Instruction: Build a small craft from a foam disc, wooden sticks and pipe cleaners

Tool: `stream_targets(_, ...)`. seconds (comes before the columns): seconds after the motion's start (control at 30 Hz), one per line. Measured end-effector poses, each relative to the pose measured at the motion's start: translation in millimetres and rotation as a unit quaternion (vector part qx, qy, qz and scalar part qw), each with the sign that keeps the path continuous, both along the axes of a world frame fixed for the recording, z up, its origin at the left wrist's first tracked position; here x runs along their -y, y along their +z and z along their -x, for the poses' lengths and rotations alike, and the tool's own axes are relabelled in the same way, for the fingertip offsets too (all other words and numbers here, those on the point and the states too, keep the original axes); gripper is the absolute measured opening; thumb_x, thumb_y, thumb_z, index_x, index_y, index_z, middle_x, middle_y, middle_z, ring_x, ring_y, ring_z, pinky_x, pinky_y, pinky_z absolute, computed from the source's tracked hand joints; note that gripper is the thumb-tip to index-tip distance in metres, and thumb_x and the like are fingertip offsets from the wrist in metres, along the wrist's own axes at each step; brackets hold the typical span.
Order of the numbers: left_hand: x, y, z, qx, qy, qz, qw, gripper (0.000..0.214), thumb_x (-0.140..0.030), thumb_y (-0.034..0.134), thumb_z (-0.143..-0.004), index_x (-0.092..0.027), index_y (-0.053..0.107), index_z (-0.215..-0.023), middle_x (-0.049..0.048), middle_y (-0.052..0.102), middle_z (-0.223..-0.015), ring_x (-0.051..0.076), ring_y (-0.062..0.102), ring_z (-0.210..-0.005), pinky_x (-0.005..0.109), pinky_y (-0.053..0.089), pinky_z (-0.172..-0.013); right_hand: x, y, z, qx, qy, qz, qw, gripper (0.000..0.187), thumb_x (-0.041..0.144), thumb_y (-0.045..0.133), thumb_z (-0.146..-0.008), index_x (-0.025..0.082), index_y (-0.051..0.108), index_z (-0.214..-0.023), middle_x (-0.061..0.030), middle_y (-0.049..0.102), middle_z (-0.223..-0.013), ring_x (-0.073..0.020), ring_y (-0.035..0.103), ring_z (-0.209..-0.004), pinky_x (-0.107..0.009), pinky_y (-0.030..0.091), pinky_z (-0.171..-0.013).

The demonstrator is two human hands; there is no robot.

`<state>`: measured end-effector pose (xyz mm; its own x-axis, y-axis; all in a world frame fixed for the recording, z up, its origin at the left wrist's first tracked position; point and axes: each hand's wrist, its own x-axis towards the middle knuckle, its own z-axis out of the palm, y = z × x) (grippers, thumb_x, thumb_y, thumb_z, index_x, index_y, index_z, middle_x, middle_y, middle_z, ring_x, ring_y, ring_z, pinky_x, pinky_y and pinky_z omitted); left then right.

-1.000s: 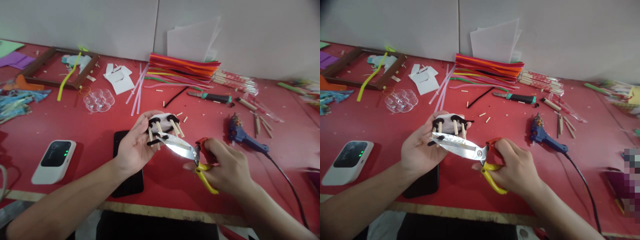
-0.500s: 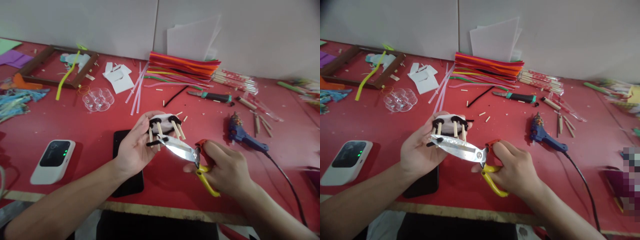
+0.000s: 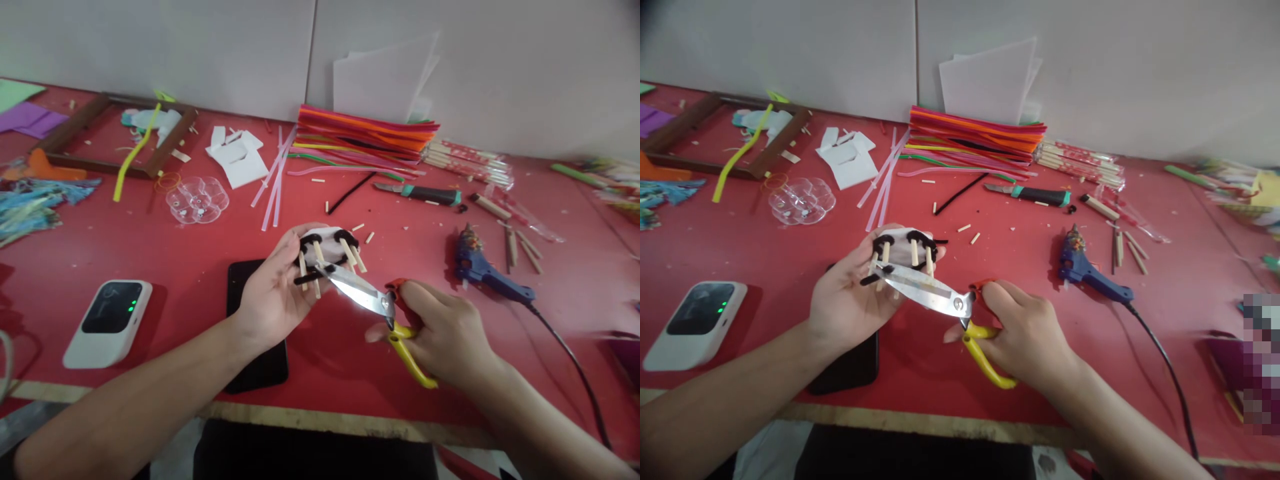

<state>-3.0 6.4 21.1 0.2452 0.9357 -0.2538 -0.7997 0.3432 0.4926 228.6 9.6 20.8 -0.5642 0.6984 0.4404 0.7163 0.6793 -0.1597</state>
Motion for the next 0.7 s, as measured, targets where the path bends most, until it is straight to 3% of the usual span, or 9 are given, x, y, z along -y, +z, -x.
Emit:
stream_targets(0.13,-0.6,-3.1,-0.5,0.009,0.005,0.017,1.000,0.016,-0.031,0.059,-0.100,-0.022,0.071,-0.105,0.0009,0.078,-0.094,0.014,0.075,-0.081,0.020,0.059,-0.067,-0.5,-2.0,-0.2,-0.010,-0.003,0.017,1.000,0.049,0.059,0.055,-0.097,0.024,0.038,-0.067,0.0064,0.040,-0.054,-0.0080,0.035,-0.045,-0.023,0.028,-0.044)
stream_targets(0.33,-0.6,-7.4,-0.6,0.006,0.003,0.015,1.000,0.016,-0.032,0.060,-0.098,-0.022,0.070,-0.107,0.0019,0.078,-0.098,0.016,0.075,-0.088,0.024,0.061,-0.073,-1.3,-5.6,-0.1,-0.014,-0.012,0.044,0.999,0.054,0.066,0.056,-0.094,0.025,0.037,-0.065,0.0065,0.039,-0.053,-0.0083,0.035,-0.044,-0.022,0.027,-0.044)
stream_targets(0.57,-2.3,-7.6,-2.7,0.026,0.009,0.008,1.000,0.015,-0.028,0.058,-0.099,-0.021,0.070,-0.103,0.0010,0.078,-0.091,0.013,0.074,-0.081,0.022,0.061,-0.070,-0.8,-8.7,-1.8,-0.009,-0.012,0.039,0.999,0.051,0.060,0.056,-0.097,0.025,0.036,-0.066,0.0063,0.040,-0.053,-0.0087,0.036,-0.044,-0.023,0.026,-0.045)
stream_targets(0.7,-2.3,-3.2,-3.8,0.015,0.001,0.013,1.000,0.017,-0.029,0.056,-0.100,-0.021,0.070,-0.104,0.0033,0.078,-0.094,0.018,0.075,-0.091,0.026,0.061,-0.076,2.4,-5.6,-0.7,-0.016,-0.011,0.031,0.999,0.052,0.060,0.057,-0.096,0.025,0.035,-0.066,0.0065,0.037,-0.052,-0.0089,0.033,-0.044,-0.024,0.024,-0.045)
